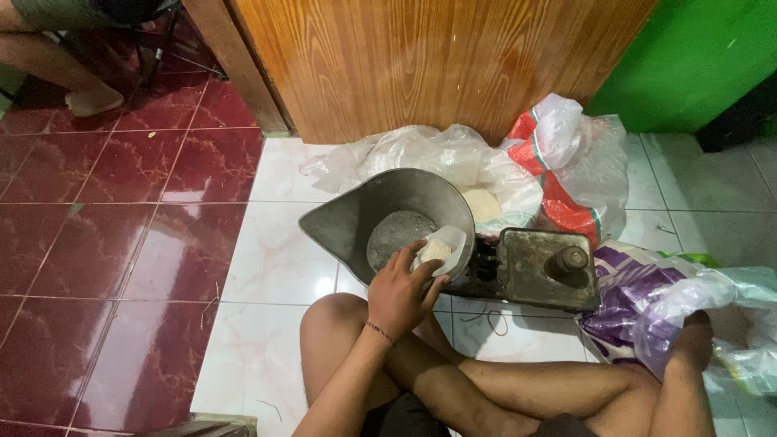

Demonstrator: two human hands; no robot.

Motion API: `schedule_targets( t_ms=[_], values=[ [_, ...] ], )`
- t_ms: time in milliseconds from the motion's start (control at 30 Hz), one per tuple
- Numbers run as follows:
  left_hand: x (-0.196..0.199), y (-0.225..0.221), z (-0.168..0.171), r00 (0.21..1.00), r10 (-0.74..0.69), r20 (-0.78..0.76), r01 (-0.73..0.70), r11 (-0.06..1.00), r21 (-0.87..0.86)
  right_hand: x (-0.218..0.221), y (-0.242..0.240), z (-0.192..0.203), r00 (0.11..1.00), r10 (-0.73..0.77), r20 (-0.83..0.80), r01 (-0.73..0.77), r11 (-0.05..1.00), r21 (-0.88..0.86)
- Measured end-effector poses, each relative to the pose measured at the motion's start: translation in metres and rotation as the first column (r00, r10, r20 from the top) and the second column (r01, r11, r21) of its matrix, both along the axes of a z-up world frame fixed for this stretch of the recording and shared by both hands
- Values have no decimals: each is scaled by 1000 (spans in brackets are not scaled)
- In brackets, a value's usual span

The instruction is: The person scoops grain from a bag into a small cup and then pours it into a large metal scale funnel, repeating the process.

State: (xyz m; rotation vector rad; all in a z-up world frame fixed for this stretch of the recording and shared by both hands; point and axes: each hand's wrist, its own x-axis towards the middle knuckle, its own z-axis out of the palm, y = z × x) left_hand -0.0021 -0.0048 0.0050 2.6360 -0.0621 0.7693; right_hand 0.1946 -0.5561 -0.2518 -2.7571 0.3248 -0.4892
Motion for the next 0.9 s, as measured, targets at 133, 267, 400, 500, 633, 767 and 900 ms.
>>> schedule_targets(
  t_ms=[133,267,400,500,633,767,900],
  values=[
    [-1,-2,3,1000,-2,2,2,1000,-21,0,-4,-3,1000,-16,-12,16,1000,4],
    [0,-2,0,1000,12,21,-12,1000,-9,1,-9,-12,1000,-19,-16,19,1000,12],
    [0,-1,1,1000,6,7,-5,1000,-23,6,-14,-19,999,-24,-28,24,999,20],
    [1,-2,0,1000,7,-9,-7,1000,-24,10,-17,-23,999,-32,-38,33,999,26],
    [1,-4,-2,999,35,17,-35,999,8,9,-19,-28,997,-51,-57,53,998,30],
    [0,-5,3,999,18,26,-17,1000,-8,4,-22,-35,996,-63,-61,65,997,37],
    [1,-5,3,999,27,29,-27,1000,-1,11,-25,-40,995,-74,-63,77,996,52]
  ],
)
